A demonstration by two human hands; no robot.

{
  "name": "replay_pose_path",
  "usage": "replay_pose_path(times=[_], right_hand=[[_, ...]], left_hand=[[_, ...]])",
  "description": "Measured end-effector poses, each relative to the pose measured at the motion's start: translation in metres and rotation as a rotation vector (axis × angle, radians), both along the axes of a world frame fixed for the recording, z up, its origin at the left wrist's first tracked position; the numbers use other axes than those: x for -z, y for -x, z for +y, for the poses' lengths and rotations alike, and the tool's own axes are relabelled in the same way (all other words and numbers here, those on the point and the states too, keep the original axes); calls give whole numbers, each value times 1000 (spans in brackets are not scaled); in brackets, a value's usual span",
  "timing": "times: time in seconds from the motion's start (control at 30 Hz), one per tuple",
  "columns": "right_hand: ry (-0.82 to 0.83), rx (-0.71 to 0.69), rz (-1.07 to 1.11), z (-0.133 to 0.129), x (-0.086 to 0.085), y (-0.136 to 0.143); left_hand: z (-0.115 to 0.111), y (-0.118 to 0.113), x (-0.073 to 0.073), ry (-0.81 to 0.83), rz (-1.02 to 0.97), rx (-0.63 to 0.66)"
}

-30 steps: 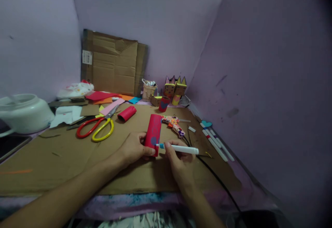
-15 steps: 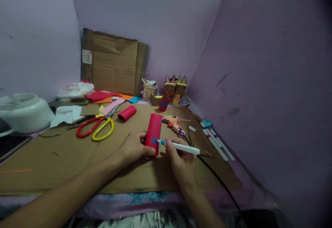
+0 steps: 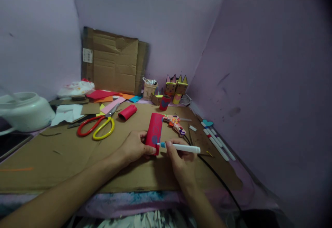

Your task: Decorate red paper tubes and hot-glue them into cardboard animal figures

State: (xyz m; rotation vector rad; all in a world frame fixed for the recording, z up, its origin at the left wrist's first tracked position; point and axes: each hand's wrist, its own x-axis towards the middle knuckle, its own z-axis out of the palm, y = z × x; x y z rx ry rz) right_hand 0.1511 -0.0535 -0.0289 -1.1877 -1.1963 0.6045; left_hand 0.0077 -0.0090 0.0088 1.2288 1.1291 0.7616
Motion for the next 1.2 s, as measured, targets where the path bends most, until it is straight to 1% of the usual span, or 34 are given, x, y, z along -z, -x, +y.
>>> replay_pose_path(times=[0.13,0.33,0.5,0.6,0.8,0.97,1.2], right_hand=[[-17,-3,-28,0,-1,1],[-27,-39,6,1,-5,4],[-68,-41,24,3,-8,8],[-69,-42,34,2,-8,7],[-45,-38,-44,0,-4,4],[-41,-15,22,1,-5,5],[-46,-16,29,4,-4,4]], left_hand=[[-1,1,1,5,-12,3],[0,1,0,-10,-1,21],[1,1,1,-7,-9,29],[0,1,1,-2,-3,22],[-1,0,-1,-11,-6,11],[0,1,1,7,-2,19],[-1,1,1,-1,-13,37]])
